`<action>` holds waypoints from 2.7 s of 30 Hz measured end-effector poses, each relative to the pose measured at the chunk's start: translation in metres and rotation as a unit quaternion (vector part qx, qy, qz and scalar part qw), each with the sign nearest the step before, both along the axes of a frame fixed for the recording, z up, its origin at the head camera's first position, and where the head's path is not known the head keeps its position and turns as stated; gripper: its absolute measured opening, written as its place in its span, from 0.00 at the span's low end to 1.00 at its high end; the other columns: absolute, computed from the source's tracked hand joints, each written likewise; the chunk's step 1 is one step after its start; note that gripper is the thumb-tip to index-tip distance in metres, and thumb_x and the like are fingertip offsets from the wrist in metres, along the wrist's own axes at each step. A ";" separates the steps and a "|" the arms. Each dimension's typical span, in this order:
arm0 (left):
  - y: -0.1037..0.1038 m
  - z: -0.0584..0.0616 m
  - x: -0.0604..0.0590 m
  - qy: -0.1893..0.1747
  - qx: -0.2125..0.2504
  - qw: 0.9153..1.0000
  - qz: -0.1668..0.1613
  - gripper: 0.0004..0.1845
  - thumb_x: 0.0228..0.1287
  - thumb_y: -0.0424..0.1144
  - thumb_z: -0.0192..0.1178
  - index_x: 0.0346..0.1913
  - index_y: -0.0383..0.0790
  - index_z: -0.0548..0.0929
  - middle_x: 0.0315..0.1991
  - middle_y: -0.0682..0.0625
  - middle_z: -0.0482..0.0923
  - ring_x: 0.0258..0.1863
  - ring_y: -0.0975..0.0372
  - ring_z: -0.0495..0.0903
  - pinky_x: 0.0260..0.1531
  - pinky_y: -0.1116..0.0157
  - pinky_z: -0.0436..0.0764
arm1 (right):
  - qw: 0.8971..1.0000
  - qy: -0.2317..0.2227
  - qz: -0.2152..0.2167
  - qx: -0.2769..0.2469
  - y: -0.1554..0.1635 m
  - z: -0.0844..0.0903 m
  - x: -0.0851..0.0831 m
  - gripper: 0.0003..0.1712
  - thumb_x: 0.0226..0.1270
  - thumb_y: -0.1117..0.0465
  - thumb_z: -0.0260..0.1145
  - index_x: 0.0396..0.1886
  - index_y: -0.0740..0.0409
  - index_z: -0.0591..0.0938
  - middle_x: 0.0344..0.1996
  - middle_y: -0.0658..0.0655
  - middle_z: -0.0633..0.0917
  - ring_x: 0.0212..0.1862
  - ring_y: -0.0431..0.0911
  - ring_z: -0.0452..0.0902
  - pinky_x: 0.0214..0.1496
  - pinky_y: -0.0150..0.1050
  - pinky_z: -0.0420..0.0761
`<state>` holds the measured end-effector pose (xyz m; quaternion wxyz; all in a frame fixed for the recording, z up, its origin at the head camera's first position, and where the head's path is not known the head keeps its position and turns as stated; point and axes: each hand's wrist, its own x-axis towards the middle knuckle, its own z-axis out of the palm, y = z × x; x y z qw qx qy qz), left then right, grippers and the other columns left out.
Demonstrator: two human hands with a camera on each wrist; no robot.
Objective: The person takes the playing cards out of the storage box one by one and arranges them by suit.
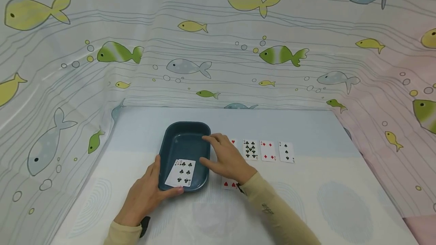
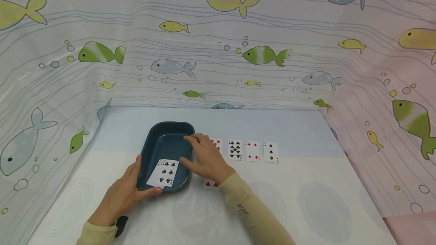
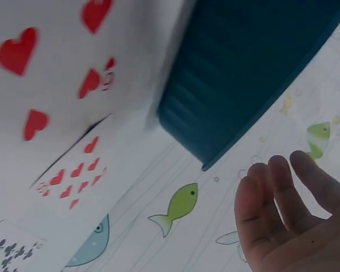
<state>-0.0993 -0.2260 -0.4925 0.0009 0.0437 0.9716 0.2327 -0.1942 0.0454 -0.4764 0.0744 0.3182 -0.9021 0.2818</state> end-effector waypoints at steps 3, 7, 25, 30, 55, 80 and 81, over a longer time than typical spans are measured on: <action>0.000 0.000 0.000 -0.002 -0.002 1.000 -0.001 0.73 0.48 0.78 0.65 0.80 0.29 0.42 0.73 0.28 0.59 0.55 0.35 0.78 0.49 0.40 0.77 | 1.000 0.007 0.002 -0.006 -0.007 0.006 0.000 0.40 0.68 0.39 0.67 0.74 0.50 0.70 0.66 0.55 0.73 0.67 0.48 0.68 0.64 0.45 0.75; 0.001 0.000 0.001 0.000 -0.006 1.000 -0.001 0.73 0.48 0.77 0.65 0.80 0.29 0.42 0.72 0.28 0.60 0.53 0.35 0.79 0.48 0.39 0.77 | 1.000 0.016 0.009 -0.007 -0.020 0.015 0.000 0.40 0.67 0.40 0.68 0.73 0.52 0.70 0.65 0.56 0.74 0.66 0.49 0.69 0.65 0.45 0.75; 0.000 -0.001 0.001 0.005 -0.009 1.000 -0.003 0.71 0.50 0.77 0.64 0.80 0.28 0.45 0.72 0.29 0.61 0.49 0.38 0.82 0.46 0.39 0.78 | 0.995 -0.011 0.040 0.095 -0.078 -0.010 0.008 0.44 0.61 0.36 0.71 0.72 0.53 0.73 0.63 0.54 0.75 0.61 0.45 0.72 0.63 0.37 0.75; 0.000 0.000 0.001 0.002 -0.006 1.000 -0.004 0.71 0.50 0.77 0.64 0.80 0.28 0.44 0.73 0.28 0.59 0.52 0.36 0.80 0.48 0.38 0.77 | 0.988 -0.017 0.049 0.148 -0.084 -0.015 0.010 0.47 0.58 0.31 0.71 0.71 0.54 0.74 0.61 0.54 0.77 0.59 0.46 0.75 0.63 0.38 0.75; -0.001 -0.003 0.000 0.012 -0.004 1.000 -0.005 0.71 0.51 0.78 0.62 0.80 0.28 0.46 0.73 0.28 0.60 0.55 0.34 0.78 0.48 0.38 0.77 | 0.955 0.017 0.015 0.295 -0.094 -0.025 0.013 0.49 0.48 0.27 0.74 0.63 0.53 0.78 0.56 0.55 0.76 0.56 0.47 0.72 0.58 0.40 0.78; -0.001 -0.003 0.000 0.030 -0.008 0.999 -0.008 0.70 0.50 0.76 0.65 0.79 0.27 0.47 0.71 0.27 0.62 0.51 0.36 0.81 0.45 0.40 0.79 | 0.960 0.043 0.027 0.275 -0.091 -0.027 0.013 0.49 0.49 0.28 0.75 0.65 0.53 0.78 0.53 0.55 0.77 0.50 0.46 0.72 0.53 0.37 0.79; -0.001 -0.004 0.000 0.030 -0.008 0.999 -0.008 0.70 0.50 0.76 0.65 0.79 0.27 0.47 0.71 0.27 0.62 0.51 0.36 0.81 0.45 0.40 0.79 | 0.961 0.044 0.028 0.273 -0.090 -0.027 0.013 0.50 0.49 0.28 0.75 0.66 0.53 0.77 0.53 0.55 0.77 0.50 0.46 0.72 0.53 0.37 0.79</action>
